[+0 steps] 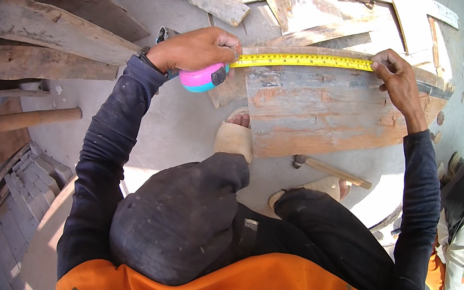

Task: The person measures a piece of wood with a tape measure, marks it with a piece of chalk, and then uses a saw to cut the wood while working with another person on the floor.

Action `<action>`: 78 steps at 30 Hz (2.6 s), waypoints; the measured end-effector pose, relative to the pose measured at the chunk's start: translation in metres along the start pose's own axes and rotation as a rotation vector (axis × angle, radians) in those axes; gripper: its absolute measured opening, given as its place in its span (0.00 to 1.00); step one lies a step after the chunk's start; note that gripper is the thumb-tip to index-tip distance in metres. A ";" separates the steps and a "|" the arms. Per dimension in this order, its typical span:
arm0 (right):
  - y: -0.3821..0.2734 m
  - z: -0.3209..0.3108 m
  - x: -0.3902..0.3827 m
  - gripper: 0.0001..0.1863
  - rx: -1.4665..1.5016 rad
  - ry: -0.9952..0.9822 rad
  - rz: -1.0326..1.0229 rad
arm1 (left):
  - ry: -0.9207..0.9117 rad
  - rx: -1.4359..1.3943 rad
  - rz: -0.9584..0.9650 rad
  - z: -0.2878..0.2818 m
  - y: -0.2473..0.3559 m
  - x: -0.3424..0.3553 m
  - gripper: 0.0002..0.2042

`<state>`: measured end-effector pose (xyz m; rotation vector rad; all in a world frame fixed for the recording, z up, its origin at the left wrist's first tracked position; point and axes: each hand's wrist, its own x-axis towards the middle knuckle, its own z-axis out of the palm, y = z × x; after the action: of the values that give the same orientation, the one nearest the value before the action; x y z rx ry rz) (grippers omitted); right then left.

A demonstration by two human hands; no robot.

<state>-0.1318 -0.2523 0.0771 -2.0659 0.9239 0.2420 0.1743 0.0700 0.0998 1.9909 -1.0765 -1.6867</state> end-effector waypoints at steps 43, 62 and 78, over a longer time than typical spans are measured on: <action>0.045 -0.003 0.005 0.30 -0.615 -0.113 -0.299 | 0.245 -0.269 -0.038 0.027 -0.007 0.050 0.13; 0.034 0.009 -0.001 0.28 -0.573 -0.061 -0.302 | 0.223 -0.166 -0.037 0.041 -0.020 0.063 0.14; 0.068 0.018 0.002 0.34 -0.632 0.091 -0.289 | 0.192 -0.514 0.043 0.053 -0.019 0.070 0.08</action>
<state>-0.1748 -0.2650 0.0222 -2.7803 0.6322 0.3151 0.1325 0.0447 0.0241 1.7326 -0.5433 -1.5178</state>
